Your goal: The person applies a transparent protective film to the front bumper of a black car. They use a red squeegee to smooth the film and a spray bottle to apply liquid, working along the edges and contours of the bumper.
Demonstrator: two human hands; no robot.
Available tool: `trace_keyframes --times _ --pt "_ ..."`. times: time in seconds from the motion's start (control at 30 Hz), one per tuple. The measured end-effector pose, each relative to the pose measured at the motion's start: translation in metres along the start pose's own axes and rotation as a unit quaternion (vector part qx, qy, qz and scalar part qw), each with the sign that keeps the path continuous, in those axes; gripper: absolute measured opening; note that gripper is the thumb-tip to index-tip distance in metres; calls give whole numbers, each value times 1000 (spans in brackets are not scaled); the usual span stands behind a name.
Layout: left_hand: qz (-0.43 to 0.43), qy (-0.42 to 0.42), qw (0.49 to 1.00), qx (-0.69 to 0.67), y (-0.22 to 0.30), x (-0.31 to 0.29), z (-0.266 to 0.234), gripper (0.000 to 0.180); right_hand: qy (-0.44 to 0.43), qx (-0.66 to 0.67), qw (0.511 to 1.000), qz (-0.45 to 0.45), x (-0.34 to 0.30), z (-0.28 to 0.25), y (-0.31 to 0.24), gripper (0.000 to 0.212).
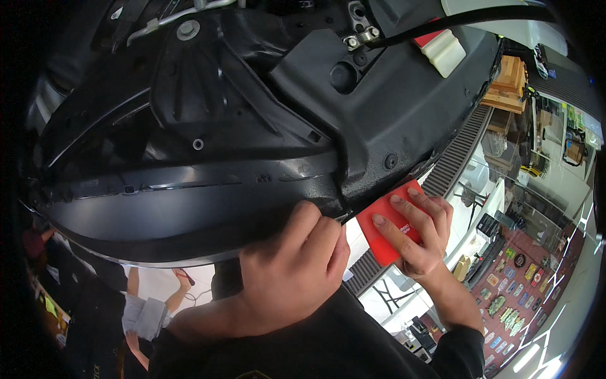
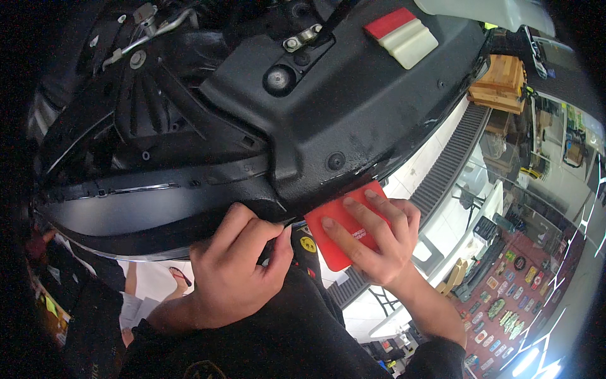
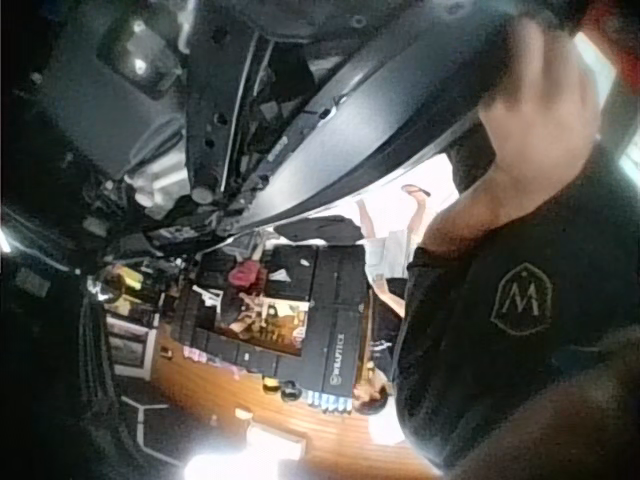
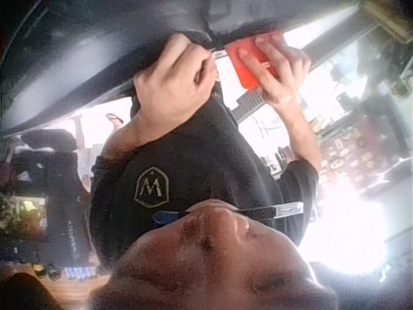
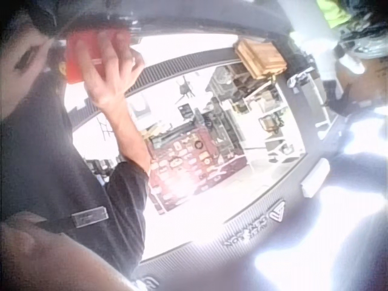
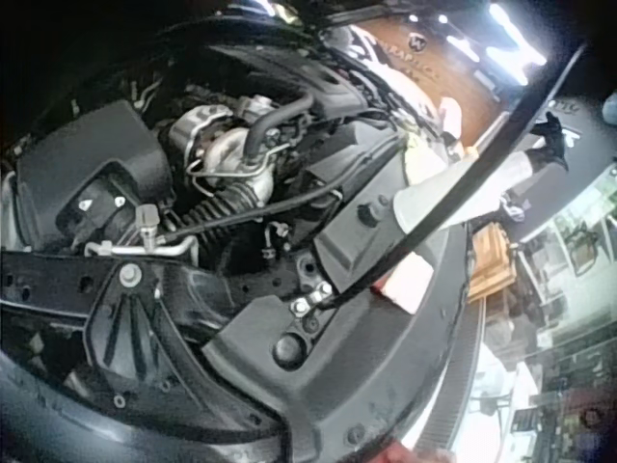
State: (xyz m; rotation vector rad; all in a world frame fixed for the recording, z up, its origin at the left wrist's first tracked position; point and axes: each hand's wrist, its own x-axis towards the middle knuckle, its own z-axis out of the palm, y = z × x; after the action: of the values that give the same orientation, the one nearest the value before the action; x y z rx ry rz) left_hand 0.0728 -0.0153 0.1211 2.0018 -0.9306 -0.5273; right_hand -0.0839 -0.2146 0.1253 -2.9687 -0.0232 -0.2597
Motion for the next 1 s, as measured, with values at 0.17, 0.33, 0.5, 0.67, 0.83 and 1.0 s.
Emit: trace_keyframes --times 0.17,0.33,0.5,0.67,0.83,1.0 --pt "1 -17 1000 -11 0 -3 -1 20 -16 -31 999 17 0 1 -10 54" --pt "17 -8 1000 -24 -1 -5 3 20 7 -58 998 35 1 7 -17 52" --pt "1 10 1000 -4 4 -8 7 18 53 -76 994 55 -6 21 -24 47" --pt "-25 -19 997 70 21 -13 3 19 98 -73 991 59 -7 29 -25 46" --pt "-24 -100 995 11 65 -30 7 19 105 -42 991 70 -5 26 -25 55" --pt "-118 -75 985 -100 48 -33 -22 13 108 -43 991 72 -7 26 -23 59"
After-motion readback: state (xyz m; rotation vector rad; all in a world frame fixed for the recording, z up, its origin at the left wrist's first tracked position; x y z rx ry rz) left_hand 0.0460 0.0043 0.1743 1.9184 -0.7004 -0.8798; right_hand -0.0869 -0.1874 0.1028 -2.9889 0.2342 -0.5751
